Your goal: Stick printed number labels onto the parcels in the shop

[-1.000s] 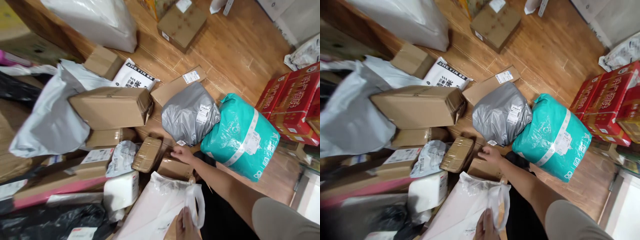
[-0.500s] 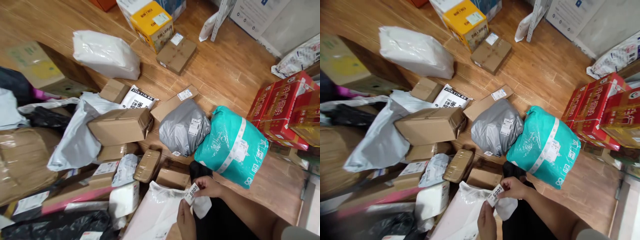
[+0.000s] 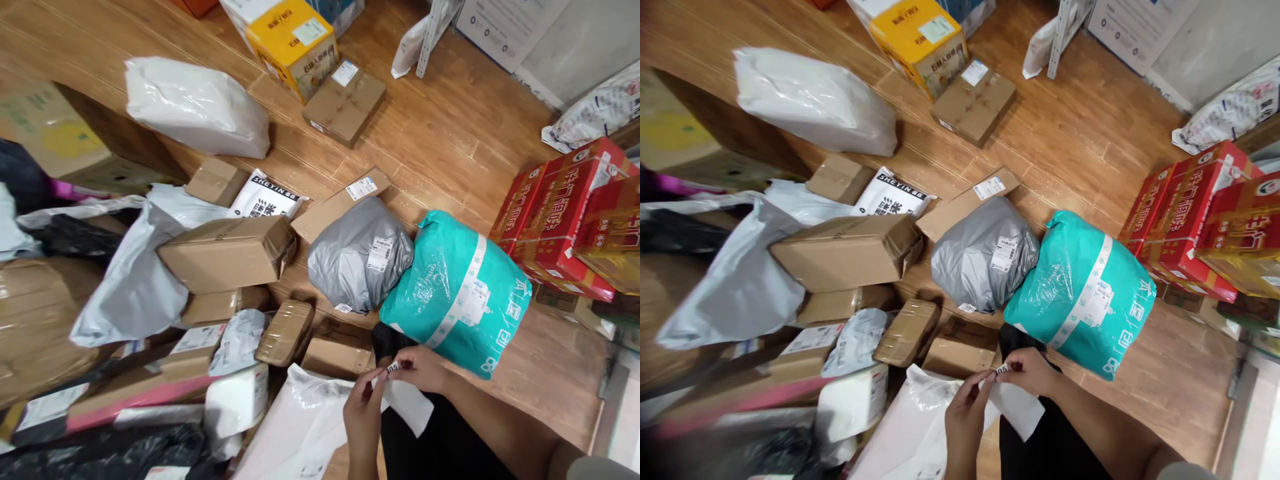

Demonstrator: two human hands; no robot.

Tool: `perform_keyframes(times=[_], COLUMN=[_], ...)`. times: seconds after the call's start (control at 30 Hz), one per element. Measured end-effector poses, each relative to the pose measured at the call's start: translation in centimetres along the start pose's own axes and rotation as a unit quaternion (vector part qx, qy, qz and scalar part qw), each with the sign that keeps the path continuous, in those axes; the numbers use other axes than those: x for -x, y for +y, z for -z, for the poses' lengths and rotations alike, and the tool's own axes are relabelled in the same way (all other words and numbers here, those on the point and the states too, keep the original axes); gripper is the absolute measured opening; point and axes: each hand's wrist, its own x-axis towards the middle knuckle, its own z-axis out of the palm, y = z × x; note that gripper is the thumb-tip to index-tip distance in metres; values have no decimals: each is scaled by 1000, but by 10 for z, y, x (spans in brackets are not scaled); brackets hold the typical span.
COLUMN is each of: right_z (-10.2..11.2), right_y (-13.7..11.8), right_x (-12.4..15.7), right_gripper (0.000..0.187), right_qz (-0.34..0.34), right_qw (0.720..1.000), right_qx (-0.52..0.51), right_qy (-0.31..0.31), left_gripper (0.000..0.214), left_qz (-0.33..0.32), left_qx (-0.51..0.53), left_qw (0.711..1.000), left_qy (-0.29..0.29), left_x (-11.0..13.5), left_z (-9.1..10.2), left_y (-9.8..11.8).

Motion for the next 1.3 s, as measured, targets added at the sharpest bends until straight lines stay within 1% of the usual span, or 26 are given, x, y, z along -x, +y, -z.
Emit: perform_keyframes(times=[0.1,0.17,0.2,0.3,0.37,0.43,0.67,0.77,0.9,1.1,1.2,1.27,1.3], right_z=[0,-1,-1,-1,-1,-1,-5,-9,-17,-28,-33,-38,-41], right_y=[8,9,9,4,1,0,4,11,26,41,43,43,43], right_x=[-3,-4,-4,-4,-4,-5,-9,-11,-7,3,6,6,5], right_gripper=[37,41,41,39,38,38,37,31,23,25,26,25,27], right_qz=[-26,-46,-52,-61,-66,-66,-63,-63,-51,-37,-21,-34,-48], right_qw=[995,986,983,976,973,973,979,989,998,999,999,997,996], right_qx=[-101,-159,-176,-208,-221,-221,-193,-132,-28,8,39,66,80], right_qy=[7,20,29,32,20,19,25,30,30,-8,-19,-15,-3], left_gripper=[42,44,48,63,66,66,69,66,55,40,35,31,29], left_qz=[27,49,65,129,156,165,189,210,237,258,246,219,197], left_qx=[-28,-17,4,79,90,81,69,58,22,-30,-43,-55,-63], left_qw=[999,999,998,988,983,982,977,972,962,940,934,937,941], left_qy=[-3,-7,-10,-26,-34,-37,-69,-88,-136,-223,-255,-265,-267], left_x=[-9,-11,-12,-15,-16,-18,-25,-27,-31,-39,-45,-49,-50], left_z=[-3,-6,-7,-9,-8,-7,2,8,20,40,51,55,56], left_y=[8,14,16,18,18,17,8,4,1,-6,-9,-10,-9])
